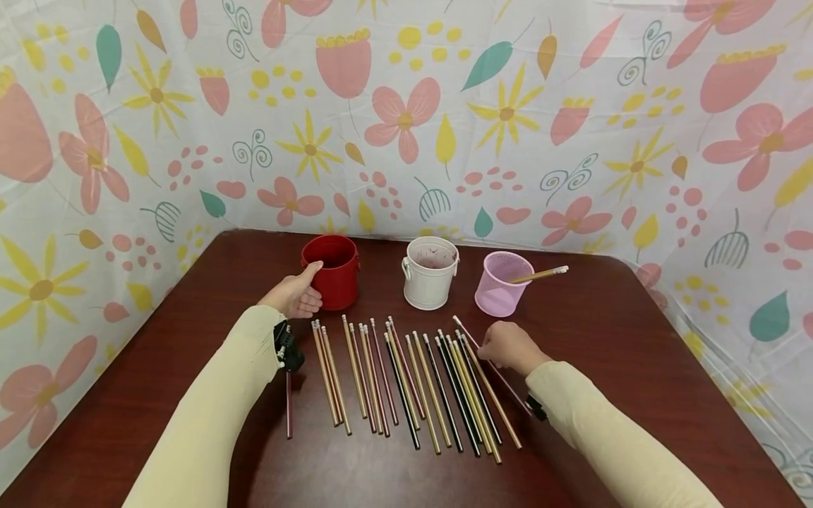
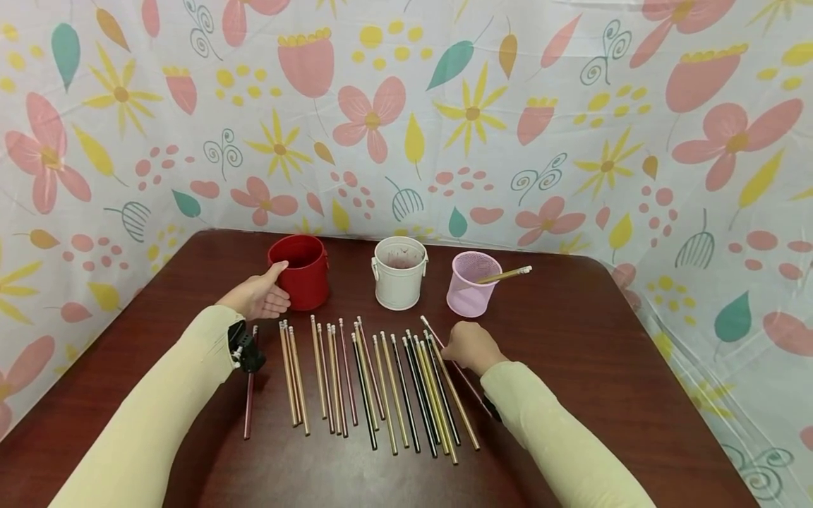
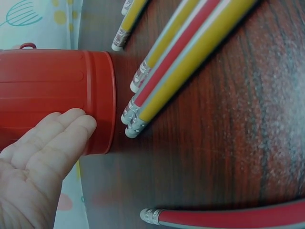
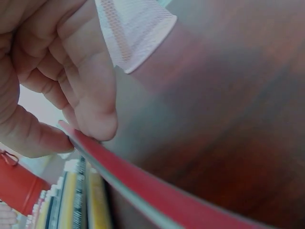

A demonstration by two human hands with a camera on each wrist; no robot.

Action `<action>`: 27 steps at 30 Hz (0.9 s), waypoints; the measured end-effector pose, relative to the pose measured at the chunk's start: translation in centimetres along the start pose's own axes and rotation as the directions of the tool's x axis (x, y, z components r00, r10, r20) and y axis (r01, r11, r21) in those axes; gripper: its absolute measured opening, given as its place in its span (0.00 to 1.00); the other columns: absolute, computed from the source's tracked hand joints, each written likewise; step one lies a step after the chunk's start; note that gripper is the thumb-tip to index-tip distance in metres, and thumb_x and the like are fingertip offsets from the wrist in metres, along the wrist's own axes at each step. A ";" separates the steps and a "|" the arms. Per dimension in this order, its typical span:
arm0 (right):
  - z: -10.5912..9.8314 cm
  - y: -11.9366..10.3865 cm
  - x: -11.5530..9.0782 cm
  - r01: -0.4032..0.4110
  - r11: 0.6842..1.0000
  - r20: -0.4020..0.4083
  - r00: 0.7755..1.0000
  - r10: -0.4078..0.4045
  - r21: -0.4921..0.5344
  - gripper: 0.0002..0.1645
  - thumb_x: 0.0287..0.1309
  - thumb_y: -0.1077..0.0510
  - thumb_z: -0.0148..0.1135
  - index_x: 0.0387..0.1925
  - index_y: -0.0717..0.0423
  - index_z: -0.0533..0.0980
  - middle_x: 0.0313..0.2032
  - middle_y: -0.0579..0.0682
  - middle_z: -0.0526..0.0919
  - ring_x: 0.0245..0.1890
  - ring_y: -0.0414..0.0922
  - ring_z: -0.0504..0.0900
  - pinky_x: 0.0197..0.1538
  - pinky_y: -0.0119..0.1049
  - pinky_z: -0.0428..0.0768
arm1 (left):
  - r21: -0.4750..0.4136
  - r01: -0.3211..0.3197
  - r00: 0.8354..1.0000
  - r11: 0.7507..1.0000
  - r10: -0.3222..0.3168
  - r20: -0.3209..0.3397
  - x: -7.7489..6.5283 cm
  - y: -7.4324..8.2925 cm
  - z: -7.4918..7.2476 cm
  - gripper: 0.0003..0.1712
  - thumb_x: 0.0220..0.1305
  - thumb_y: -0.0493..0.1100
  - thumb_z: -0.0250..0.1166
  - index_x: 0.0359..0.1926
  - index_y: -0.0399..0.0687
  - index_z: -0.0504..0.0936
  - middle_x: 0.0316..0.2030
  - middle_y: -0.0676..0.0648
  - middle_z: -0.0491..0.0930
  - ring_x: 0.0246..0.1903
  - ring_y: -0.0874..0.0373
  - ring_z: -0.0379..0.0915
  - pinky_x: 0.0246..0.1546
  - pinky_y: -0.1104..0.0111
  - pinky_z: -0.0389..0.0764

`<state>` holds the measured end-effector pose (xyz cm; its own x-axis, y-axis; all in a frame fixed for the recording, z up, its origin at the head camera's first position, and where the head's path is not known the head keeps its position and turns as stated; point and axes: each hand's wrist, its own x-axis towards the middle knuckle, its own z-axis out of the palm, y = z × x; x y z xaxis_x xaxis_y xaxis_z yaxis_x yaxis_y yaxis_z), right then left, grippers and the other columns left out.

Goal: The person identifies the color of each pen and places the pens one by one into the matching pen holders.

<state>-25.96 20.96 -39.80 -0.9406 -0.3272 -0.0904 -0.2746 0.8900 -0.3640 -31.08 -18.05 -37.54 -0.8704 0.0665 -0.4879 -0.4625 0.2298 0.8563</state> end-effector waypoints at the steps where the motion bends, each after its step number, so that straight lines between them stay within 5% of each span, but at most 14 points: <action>1: -0.2 -0.1 0.1 0.013 1.000 -0.014 1.000 -0.013 0.003 0.11 0.43 0.63 0.62 0.11 0.55 0.77 0.06 0.41 0.70 0.11 0.38 0.71 0.22 0.34 0.72 | 0.000 0.001 1.000 1.000 -0.001 0.002 0.0 0.0 0.0 0.51 0.68 0.68 0.39 0.63 0.21 0.61 0.62 0.26 0.65 0.61 0.37 0.64 0.61 0.54 0.67; 15: -3.2 -1.7 1.3 0.169 0.983 -0.201 0.968 -0.151 0.071 0.09 0.36 0.65 0.63 0.12 0.55 0.70 0.13 0.40 0.65 0.17 0.38 0.62 0.23 0.33 0.64 | 0.007 0.004 1.000 1.000 -0.004 0.021 0.1 0.1 0.0 0.51 0.68 0.68 0.38 0.64 0.21 0.60 0.63 0.26 0.63 0.62 0.36 0.62 0.62 0.54 0.66; 22: -6.2 -3.7 1.9 0.098 0.987 -0.260 0.964 -0.062 0.129 0.05 0.41 0.64 0.63 0.23 0.61 0.75 0.20 0.49 0.77 0.20 0.43 0.74 0.27 0.36 0.74 | 0.015 0.007 1.000 1.000 -0.007 0.007 0.1 0.1 -0.1 0.50 0.69 0.68 0.38 0.64 0.21 0.61 0.62 0.26 0.64 0.62 0.37 0.63 0.61 0.54 0.67; 27: -8.0 -4.7 2.0 0.071 0.990 -0.347 0.938 -0.024 0.121 0.07 0.43 0.62 0.63 0.27 0.63 0.76 0.25 0.53 0.81 0.29 0.49 0.77 0.36 0.41 0.75 | 0.016 0.006 1.000 1.000 -0.006 -0.004 0.1 0.1 0.0 0.50 0.69 0.68 0.39 0.63 0.21 0.61 0.62 0.26 0.65 0.61 0.37 0.64 0.61 0.54 0.67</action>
<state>-28.16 18.64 -30.90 -0.9444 -0.2183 0.2457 -0.3141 0.8195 -0.4793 -31.21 -18.06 -37.50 -0.8682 0.0614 -0.4924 -0.4651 0.2455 0.8506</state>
